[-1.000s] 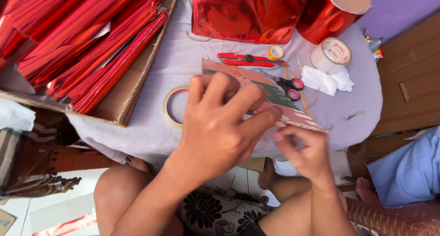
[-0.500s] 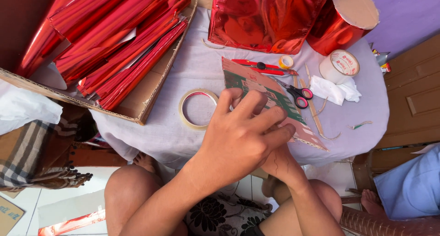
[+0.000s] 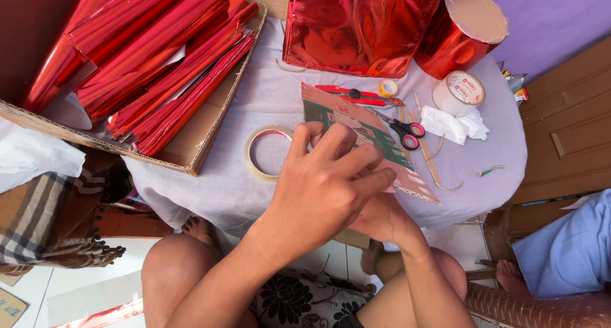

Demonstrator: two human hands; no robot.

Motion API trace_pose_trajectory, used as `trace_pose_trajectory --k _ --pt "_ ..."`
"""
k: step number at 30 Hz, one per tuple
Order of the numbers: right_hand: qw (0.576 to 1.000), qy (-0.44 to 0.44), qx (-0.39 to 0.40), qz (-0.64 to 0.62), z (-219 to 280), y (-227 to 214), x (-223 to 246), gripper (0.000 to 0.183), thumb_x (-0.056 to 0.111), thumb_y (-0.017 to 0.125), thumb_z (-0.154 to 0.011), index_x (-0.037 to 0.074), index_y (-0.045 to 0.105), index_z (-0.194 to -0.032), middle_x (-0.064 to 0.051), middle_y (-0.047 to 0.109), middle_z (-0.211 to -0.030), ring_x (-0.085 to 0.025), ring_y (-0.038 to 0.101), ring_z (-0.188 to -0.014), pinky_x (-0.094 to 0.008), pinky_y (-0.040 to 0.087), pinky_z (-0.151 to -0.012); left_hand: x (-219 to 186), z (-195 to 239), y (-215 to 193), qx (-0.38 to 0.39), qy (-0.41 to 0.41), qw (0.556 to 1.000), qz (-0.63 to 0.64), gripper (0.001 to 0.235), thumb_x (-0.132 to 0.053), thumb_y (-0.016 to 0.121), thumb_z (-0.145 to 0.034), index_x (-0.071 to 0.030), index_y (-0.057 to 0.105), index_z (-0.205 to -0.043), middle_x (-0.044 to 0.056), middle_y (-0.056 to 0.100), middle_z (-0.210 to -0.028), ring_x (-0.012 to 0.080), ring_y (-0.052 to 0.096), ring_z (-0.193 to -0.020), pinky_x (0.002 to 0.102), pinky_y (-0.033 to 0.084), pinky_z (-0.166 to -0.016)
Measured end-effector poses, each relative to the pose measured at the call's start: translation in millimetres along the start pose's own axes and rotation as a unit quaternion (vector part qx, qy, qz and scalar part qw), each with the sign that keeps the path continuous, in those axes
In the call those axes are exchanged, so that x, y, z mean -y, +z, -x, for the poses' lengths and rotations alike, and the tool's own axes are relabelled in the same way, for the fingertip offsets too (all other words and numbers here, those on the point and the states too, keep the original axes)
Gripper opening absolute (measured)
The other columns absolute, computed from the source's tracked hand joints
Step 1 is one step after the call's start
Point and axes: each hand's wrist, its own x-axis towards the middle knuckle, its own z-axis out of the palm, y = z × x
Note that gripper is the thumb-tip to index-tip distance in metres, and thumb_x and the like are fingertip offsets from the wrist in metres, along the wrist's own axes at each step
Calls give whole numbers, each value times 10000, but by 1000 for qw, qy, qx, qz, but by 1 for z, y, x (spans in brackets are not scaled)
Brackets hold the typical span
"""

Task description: The person is assembling a gift bag by cutting tape and using it to attach red metallic foil to a cardboard template.

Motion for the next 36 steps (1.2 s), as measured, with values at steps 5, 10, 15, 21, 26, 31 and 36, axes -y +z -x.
trace_pose_trajectory --k 5,10,15,21,26,31,36 --pt "998 43 16 -41 13 2 5 191 101 724 -872 -36 759 -1000 -82 727 -825 -177 643 -759 -299 507 -687 0 0 0 -5 0 1000 7 173 -200 712 -905 -154 802 -1046 6 634 -1065 254 491 -978 476 371 -972" --pt "993 82 27 -79 16 0 5 208 103 712 -897 -53 768 -1023 -91 732 -845 -174 647 -785 -293 509 -707 0 -1 0 -8 -4 1000 -2 144 -177 731 -907 -164 799 -1032 4 629 -1062 249 490 -964 468 375 -958" --pt "986 118 31 -118 16 -4 4 226 105 699 -923 -69 776 -1045 -100 738 -865 -170 652 -811 -287 512 -726 0 -2 0 -5 -14 1000 6 144 -186 736 -891 -174 790 -1024 -11 628 -1055 250 482 -944 489 370 -943" --pt "995 -34 72 -52 37 -26 51 123 8 794 -867 56 771 -978 9 749 -880 -89 634 -758 -230 507 -686 4 -2 -2 -4 -32 999 34 172 -219 794 -833 -172 794 -998 -38 673 -1092 256 512 -986 512 324 -969" --pt "974 -223 -41 -13 82 -61 112 141 24 797 -781 36 715 -895 -65 745 -925 -175 698 -822 -281 580 -792 -1 -5 -2 -8 -29 999 19 121 -141 743 -913 -151 777 -1029 -54 706 -1120 251 544 -1067 520 291 -982" --pt "942 -227 -246 22 102 -78 103 165 40 759 -809 44 689 -958 -87 732 -974 -120 669 -793 -216 563 -775 -2 -7 2 -11 -26 1000 4 179 -118 747 -899 -153 784 -1070 -55 725 -1119 247 558 -1064 505 300 -968" --pt "938 -197 -278 59 68 -73 127 187 -89 762 -844 -56 722 -1024 -147 709 -1079 -163 572 -863 -243 454 -747 -5 -9 3 -6 -22 1000 -6 232 -125 741 -880 -166 793 -1103 -47 688 -1101 238 525 -1004 492 319 -911"
